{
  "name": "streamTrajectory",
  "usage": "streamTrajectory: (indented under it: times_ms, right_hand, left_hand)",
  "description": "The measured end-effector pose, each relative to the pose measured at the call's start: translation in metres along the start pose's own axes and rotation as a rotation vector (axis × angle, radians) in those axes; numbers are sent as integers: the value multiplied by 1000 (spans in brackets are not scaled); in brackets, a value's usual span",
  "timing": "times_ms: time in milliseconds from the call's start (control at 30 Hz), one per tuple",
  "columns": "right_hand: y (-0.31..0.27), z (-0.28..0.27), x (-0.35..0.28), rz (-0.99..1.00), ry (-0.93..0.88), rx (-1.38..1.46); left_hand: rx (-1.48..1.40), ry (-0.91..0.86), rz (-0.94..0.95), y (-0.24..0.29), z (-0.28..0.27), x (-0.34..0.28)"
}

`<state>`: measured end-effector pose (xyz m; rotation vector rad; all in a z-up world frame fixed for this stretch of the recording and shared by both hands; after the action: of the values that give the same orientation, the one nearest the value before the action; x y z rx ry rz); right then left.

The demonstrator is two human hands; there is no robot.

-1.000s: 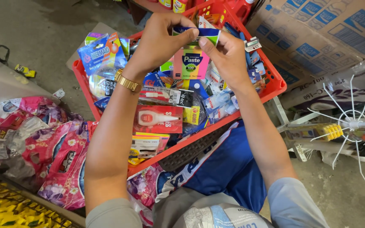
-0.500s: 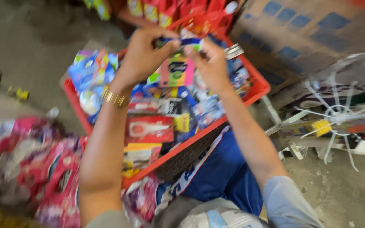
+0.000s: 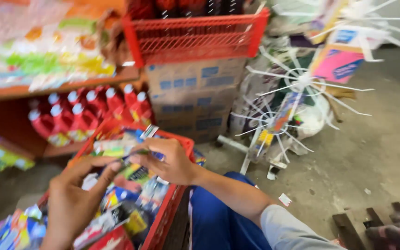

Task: The recorder is picking up various stationery and household items from a red basket on the floor and hanging them onto a rotating display rack.

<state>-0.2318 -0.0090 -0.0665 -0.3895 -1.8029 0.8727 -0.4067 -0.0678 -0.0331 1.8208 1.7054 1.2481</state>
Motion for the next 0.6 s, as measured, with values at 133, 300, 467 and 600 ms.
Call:
streamTrajectory:
  times_ms: [133, 300, 467, 600]
  right_hand:
    - [-15, -56, -16, 105, 43, 59]
    - [-34, -147, -47, -158, 248, -253]
    - [-18, -249, -100, 24, 523, -77]
    - [-66, -293, -115, -41, 566, -328]
  left_hand:
    - [-30, -155, 131, 28, 49, 22]
    - [-160, -309, 303, 107, 116, 52]
    - [-415, -476, 379, 163, 204, 70]
    - [-433, -495, 505, 218, 252, 72]
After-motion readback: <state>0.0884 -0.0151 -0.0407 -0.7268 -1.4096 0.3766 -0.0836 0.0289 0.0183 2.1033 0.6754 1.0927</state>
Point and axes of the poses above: each hand's wrist, its own x-axis towards the middle knuckle, its own z-axis out of the palm, y = z × x, the point moved 9 cm from there along x, towards the middle knuckle, and after that the axes turned 4 degrees about x, right-handed, at the moved point
